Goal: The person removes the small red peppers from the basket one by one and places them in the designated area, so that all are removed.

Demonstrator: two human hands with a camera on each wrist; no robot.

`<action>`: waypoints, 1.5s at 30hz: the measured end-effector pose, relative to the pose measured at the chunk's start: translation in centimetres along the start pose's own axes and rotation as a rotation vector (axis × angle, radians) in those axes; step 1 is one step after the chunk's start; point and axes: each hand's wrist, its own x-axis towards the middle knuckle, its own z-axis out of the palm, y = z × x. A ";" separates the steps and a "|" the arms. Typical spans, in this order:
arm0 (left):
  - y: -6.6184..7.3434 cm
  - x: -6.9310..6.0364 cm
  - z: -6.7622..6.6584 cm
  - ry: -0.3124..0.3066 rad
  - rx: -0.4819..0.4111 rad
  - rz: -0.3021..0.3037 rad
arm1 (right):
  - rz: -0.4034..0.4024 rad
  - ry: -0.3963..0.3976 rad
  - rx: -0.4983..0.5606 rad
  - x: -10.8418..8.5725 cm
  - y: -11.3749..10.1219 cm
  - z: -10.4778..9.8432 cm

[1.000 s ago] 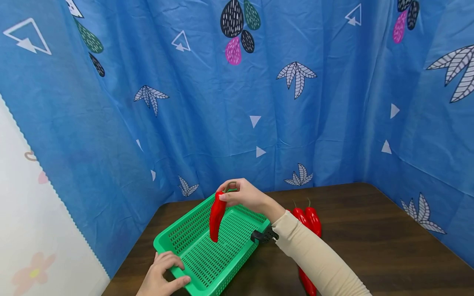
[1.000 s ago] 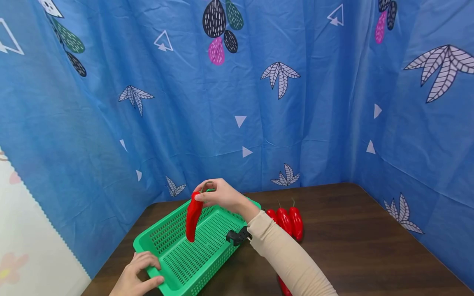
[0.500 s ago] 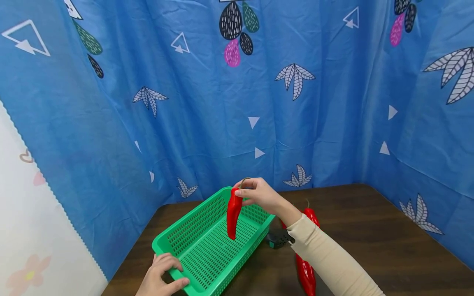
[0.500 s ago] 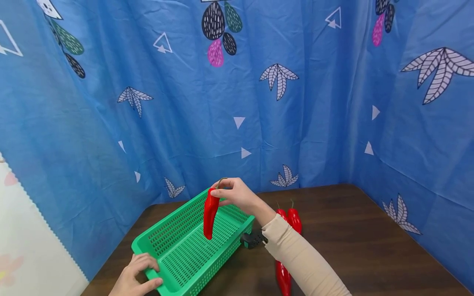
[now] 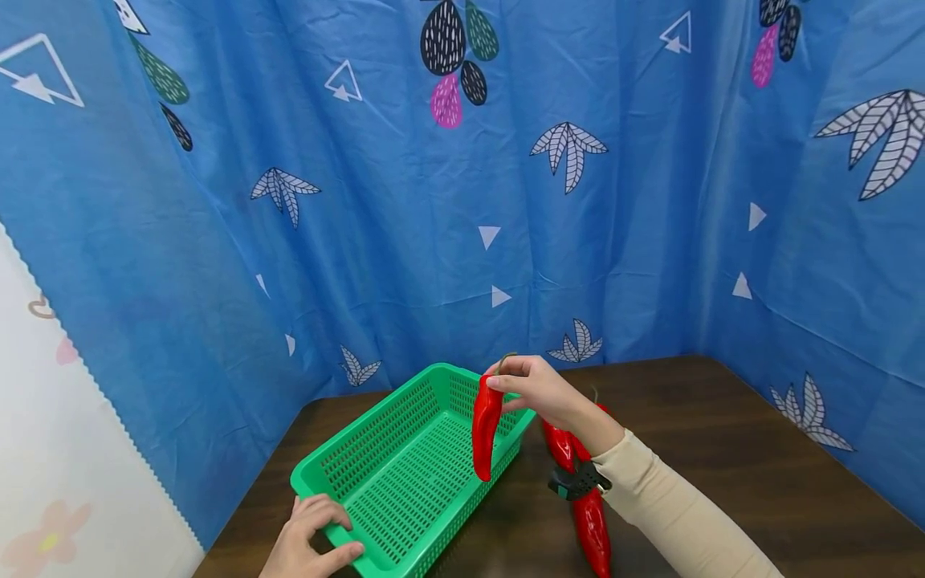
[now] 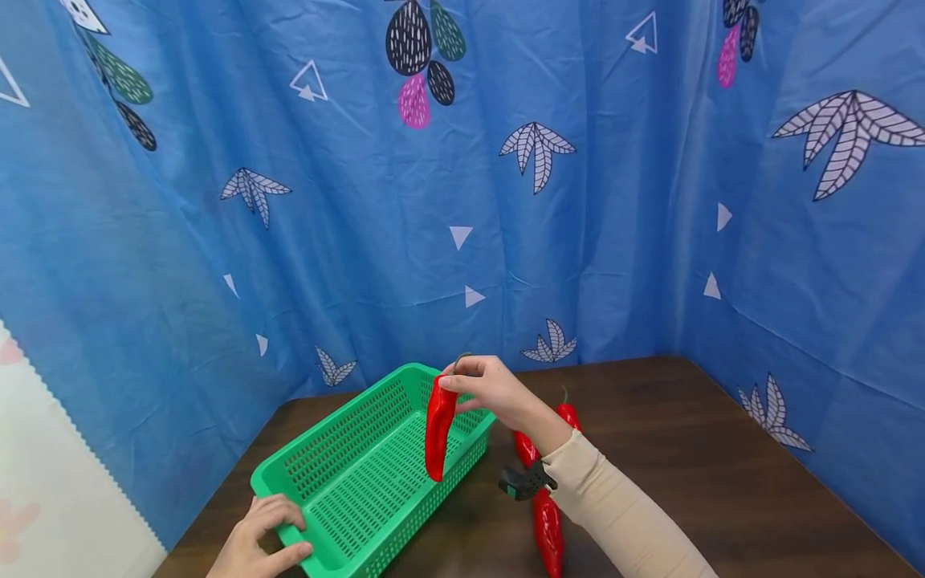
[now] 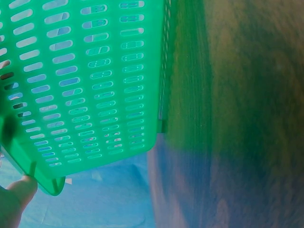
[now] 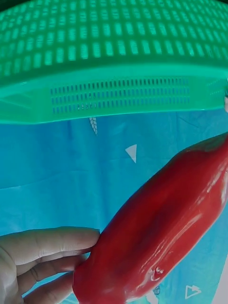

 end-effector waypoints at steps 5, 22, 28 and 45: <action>0.1 0.1 -0.1 0.012 0.000 0.008 | 0.022 -0.008 -0.010 -1.3 0.3 -1.2; 0.5 0.0 -0.2 -0.004 -0.016 -0.062 | 0.167 0.002 -0.058 -6.7 3.8 -4.7; 0.5 0.0 -0.3 -0.011 0.011 -0.048 | 0.227 0.021 -0.053 -9.0 4.8 -6.5; 0.2 0.2 -0.1 0.011 0.051 0.037 | 0.386 0.087 -0.102 -13.1 8.4 -9.5</action>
